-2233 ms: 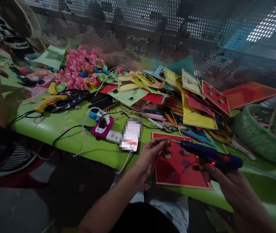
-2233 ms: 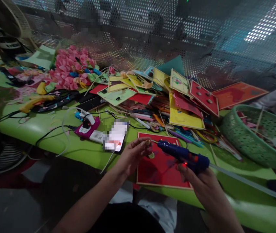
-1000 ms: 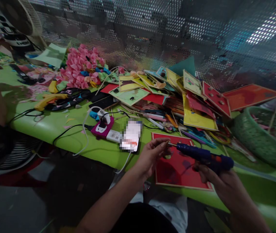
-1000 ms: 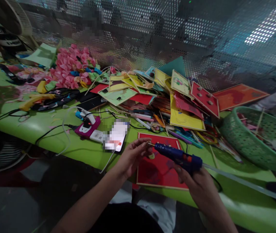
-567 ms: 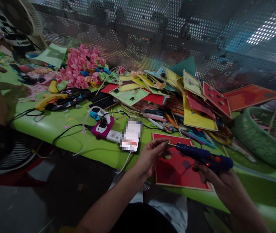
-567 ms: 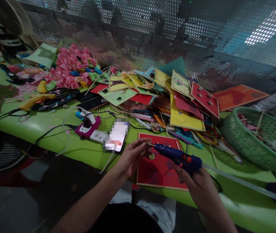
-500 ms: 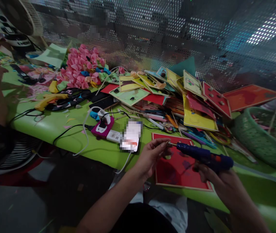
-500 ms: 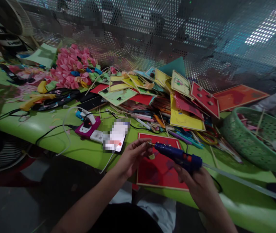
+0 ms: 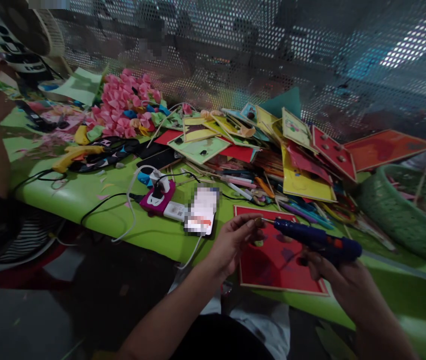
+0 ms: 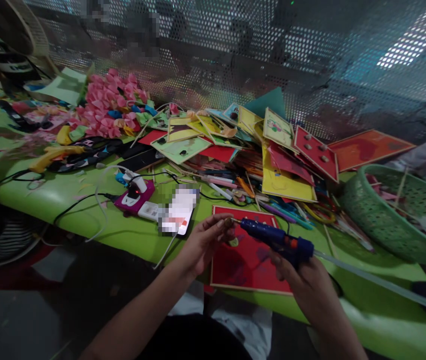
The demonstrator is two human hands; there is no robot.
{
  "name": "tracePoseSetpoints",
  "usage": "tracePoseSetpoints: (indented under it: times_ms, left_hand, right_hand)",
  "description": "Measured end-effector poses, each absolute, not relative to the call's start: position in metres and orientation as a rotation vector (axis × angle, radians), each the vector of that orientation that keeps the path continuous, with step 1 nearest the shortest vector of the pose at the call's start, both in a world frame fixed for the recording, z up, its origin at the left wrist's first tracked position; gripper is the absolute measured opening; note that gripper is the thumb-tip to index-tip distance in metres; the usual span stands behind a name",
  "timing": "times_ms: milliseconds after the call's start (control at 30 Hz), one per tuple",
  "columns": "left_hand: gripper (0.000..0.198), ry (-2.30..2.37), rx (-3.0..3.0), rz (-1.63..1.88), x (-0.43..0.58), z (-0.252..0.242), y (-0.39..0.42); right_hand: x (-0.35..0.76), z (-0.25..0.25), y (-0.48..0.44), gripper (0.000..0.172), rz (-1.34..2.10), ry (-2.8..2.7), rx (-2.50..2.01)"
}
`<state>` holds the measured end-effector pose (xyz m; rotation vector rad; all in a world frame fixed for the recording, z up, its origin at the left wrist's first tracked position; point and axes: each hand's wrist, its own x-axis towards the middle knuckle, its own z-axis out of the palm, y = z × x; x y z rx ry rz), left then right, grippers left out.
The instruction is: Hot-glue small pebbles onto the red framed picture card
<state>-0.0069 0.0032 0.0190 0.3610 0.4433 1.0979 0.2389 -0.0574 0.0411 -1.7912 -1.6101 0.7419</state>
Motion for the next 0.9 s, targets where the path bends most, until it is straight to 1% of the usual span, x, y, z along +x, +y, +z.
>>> tracePoseSetpoints:
  times_ms: [133,400,567,900]
  left_hand:
    - [0.039,0.468,0.338,1.098,-0.0066,0.0207,0.0030]
    - [0.037,0.438,0.356,1.105,-0.0057,0.0166,0.0039]
    - [0.038,0.462,0.343,1.103,-0.0061,0.0204,0.0039]
    - [0.040,0.467,0.340,1.108,-0.0061,0.0212,0.0036]
  right_hand:
    - [0.2394,0.0402,-0.0584,0.047,0.780,-1.565,-1.773]
    - [0.2374,0.0443,-0.0581,0.048,0.751,-1.604,-1.779]
    - [0.2365,0.0418,-0.0581,0.042,0.811,-1.571,-1.729]
    - [0.2376,0.0411,-0.0579,0.048,0.796,-1.566,-1.729]
